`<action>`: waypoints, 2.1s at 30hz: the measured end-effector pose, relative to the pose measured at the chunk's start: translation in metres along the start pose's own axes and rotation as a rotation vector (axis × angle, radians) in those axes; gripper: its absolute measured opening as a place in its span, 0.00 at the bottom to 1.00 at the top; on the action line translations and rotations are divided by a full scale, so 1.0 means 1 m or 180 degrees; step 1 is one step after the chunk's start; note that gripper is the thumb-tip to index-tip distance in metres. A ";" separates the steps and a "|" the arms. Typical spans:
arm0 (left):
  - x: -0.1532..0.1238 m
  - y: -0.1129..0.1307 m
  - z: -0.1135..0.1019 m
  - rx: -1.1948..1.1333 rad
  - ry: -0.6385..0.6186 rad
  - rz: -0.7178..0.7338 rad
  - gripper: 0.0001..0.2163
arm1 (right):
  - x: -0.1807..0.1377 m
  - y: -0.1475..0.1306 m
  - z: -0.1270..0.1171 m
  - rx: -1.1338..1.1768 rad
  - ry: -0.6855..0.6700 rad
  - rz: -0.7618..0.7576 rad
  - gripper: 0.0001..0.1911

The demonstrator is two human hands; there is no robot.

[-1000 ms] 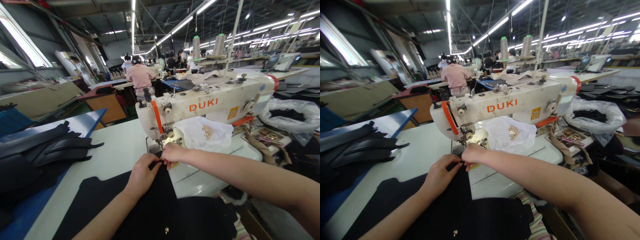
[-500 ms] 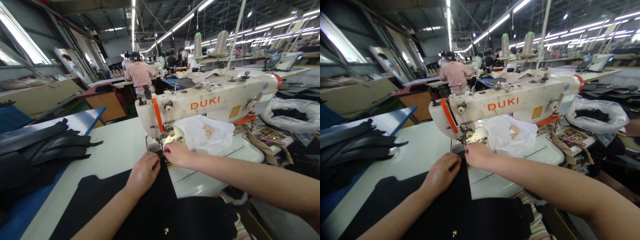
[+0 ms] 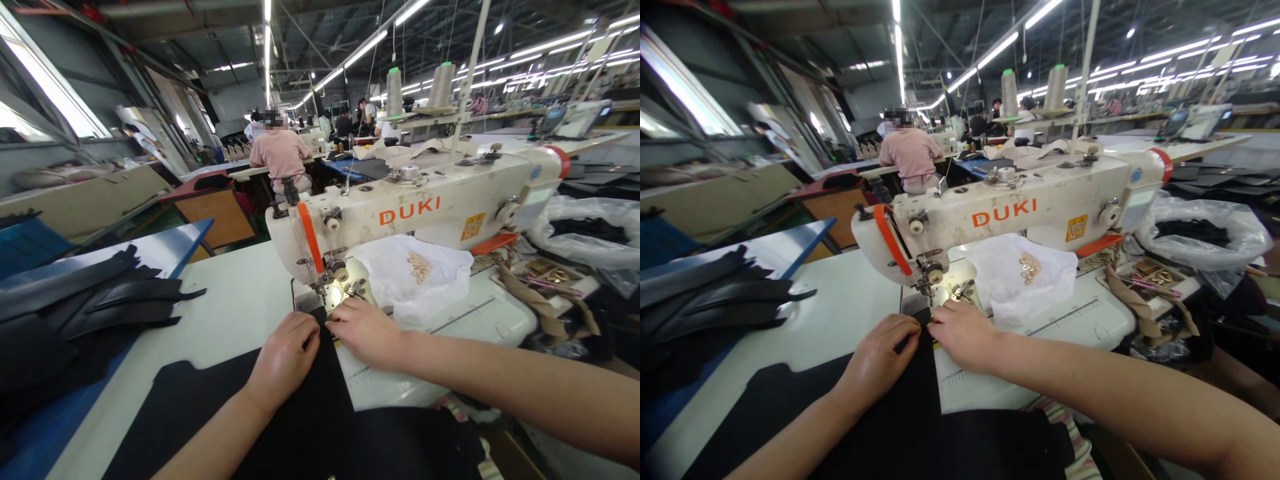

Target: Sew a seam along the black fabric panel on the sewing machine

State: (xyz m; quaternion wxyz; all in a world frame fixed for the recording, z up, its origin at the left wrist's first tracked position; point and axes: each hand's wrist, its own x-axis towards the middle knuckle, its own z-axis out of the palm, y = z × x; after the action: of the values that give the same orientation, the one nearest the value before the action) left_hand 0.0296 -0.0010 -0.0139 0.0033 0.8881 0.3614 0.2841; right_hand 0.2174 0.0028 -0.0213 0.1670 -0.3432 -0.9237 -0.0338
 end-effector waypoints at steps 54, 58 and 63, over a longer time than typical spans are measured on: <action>0.005 -0.018 -0.001 0.0367 -0.0190 0.0654 0.08 | -0.020 -0.016 -0.013 0.0408 -0.0075 -0.1063 0.13; 0.006 -0.017 0.000 0.0362 -0.0121 0.0627 0.10 | -0.021 -0.017 -0.012 0.0448 -0.0078 -0.1035 0.13; 0.004 -0.018 0.001 0.0370 -0.0032 0.0681 0.10 | -0.021 -0.017 -0.013 0.0485 -0.0085 -0.1002 0.13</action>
State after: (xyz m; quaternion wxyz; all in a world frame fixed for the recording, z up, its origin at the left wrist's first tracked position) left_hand 0.0213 0.0153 -0.0164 -0.0768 0.9217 0.2805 0.2569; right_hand 0.2247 -0.0254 -0.0148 0.1728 -0.1812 -0.9680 0.0151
